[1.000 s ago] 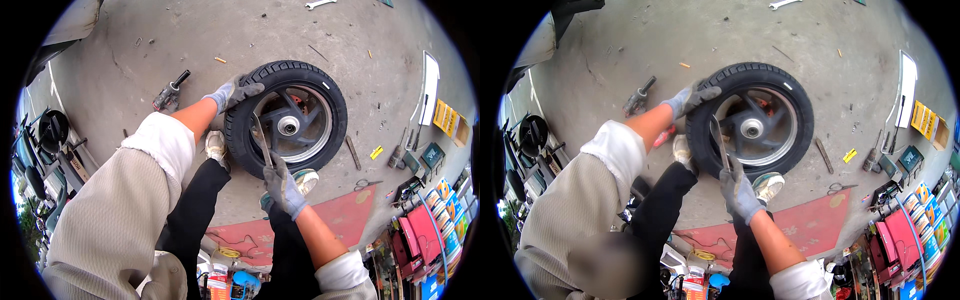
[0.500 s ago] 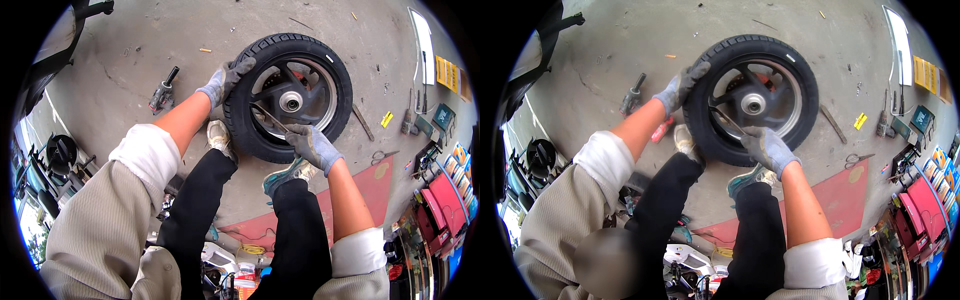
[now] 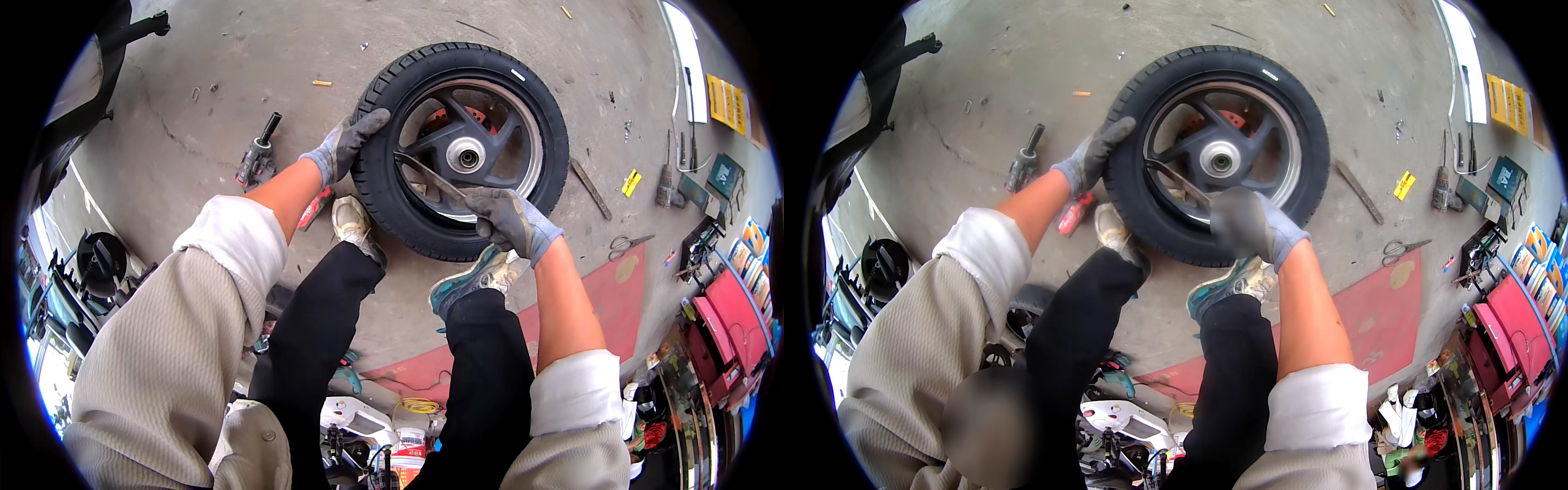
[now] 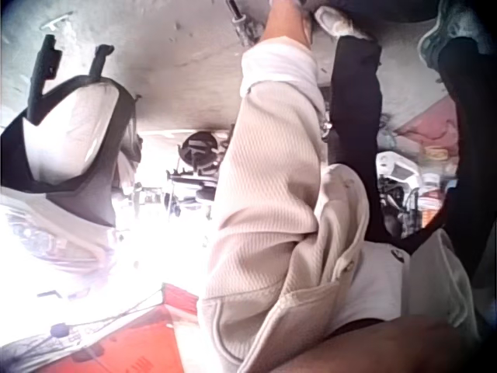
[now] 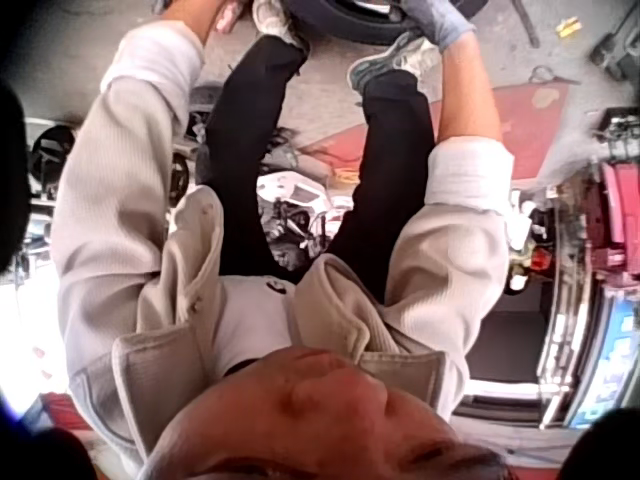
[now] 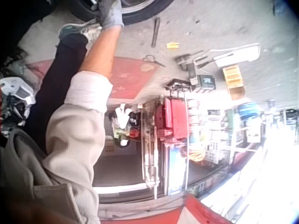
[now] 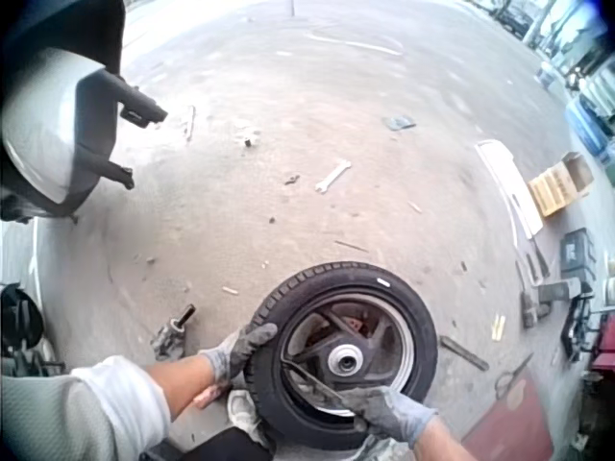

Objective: The person removes plastic wrapping from a new motorcycle tire, then uses a tire iron to lever the tire bead onto a metal rim. The person works while sitting on the floor in a workshop area.

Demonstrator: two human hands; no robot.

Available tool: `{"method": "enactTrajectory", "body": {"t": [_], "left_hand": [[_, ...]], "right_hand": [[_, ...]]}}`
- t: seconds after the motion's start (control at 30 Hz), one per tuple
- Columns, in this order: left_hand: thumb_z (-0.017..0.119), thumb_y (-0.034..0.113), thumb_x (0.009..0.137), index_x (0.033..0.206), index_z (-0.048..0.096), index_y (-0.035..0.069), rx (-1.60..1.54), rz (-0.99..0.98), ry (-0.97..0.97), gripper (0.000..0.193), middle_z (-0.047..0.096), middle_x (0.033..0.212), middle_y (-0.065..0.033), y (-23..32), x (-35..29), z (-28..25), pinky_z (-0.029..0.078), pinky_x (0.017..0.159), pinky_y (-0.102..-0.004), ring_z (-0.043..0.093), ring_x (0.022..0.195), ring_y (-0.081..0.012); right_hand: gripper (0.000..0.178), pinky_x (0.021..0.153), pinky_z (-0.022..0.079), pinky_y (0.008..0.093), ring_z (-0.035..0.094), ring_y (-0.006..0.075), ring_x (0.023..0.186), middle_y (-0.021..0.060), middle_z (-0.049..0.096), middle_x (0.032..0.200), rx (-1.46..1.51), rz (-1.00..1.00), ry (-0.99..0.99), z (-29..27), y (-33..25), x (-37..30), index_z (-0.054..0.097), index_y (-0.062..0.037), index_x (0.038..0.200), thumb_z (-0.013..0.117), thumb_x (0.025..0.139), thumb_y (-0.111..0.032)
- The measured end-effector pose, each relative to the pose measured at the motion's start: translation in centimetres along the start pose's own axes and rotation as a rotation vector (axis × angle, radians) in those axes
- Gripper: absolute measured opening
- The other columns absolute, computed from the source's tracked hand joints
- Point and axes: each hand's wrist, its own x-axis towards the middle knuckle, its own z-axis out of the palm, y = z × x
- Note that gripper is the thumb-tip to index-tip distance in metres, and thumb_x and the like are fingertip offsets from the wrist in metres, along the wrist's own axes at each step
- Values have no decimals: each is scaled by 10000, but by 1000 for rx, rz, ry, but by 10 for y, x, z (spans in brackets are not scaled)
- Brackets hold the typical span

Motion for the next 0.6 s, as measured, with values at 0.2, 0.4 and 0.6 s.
{"method": "enactTrajectory", "body": {"t": [0.2,0.4,0.6], "left_hand": [[707,460,940,1391,578,65,0,-13,9,613,691,1187,-62,2,-7,-6,562,906,-328,676,1024,-161],[758,465,901,1330,628,64,-7,-4,105,601,721,1065,-59,0,-7,4,598,793,-326,702,875,-151],[812,458,850,1360,602,61,-144,-84,138,680,725,1069,-103,9,-15,9,615,787,-352,718,891,-175]], "right_hand": [[300,402,211,231,317,44,437,-44,475,631,233,292,-30,20,-37,7,666,-136,1283,501,1054,-237],[209,458,324,288,404,97,513,-7,499,702,517,419,10,65,-78,2,623,-140,1133,498,966,-151],[443,422,282,245,342,60,471,-42,462,692,720,413,65,70,-67,3,587,-195,1403,494,974,-141]]}}
